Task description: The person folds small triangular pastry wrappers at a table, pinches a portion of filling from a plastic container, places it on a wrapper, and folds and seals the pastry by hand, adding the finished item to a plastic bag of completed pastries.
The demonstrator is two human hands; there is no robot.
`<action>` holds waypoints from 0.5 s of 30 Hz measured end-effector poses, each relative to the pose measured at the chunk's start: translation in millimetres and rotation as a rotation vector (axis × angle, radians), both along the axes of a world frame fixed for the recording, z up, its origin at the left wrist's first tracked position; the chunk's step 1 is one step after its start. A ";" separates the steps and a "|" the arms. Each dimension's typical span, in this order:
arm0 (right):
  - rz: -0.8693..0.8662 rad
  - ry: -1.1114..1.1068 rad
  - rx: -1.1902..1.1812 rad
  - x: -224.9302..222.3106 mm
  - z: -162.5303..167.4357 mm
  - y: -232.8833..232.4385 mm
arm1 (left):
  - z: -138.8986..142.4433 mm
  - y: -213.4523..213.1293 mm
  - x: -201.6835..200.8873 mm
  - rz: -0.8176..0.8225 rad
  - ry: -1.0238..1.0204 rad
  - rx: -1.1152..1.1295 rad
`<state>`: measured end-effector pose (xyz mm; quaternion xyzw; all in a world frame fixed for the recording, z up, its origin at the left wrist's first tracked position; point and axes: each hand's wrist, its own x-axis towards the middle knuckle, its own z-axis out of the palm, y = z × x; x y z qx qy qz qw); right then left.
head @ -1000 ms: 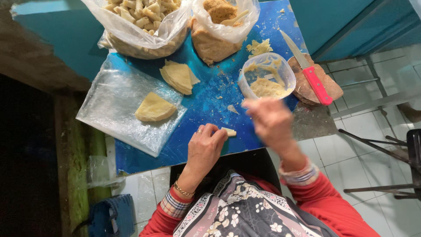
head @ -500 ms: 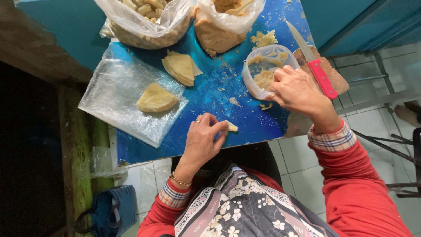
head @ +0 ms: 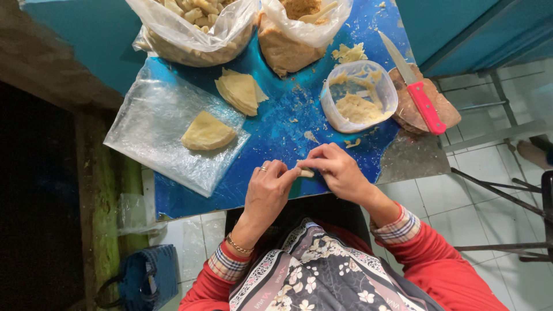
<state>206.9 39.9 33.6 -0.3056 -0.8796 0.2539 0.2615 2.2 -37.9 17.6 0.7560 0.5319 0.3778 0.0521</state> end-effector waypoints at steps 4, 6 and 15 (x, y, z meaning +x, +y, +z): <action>0.047 -0.206 0.395 8.5 4.6 -2.0 | 2.8 -0.8 0.0 0.000 -0.010 -0.004; 0.107 -0.286 0.529 11.9 12.1 2.7 | 4.5 0.2 -0.5 0.002 -0.063 -0.012; 0.167 -0.051 0.262 8.3 12.1 23.2 | 6.5 1.5 -2.2 -0.019 -0.139 -0.049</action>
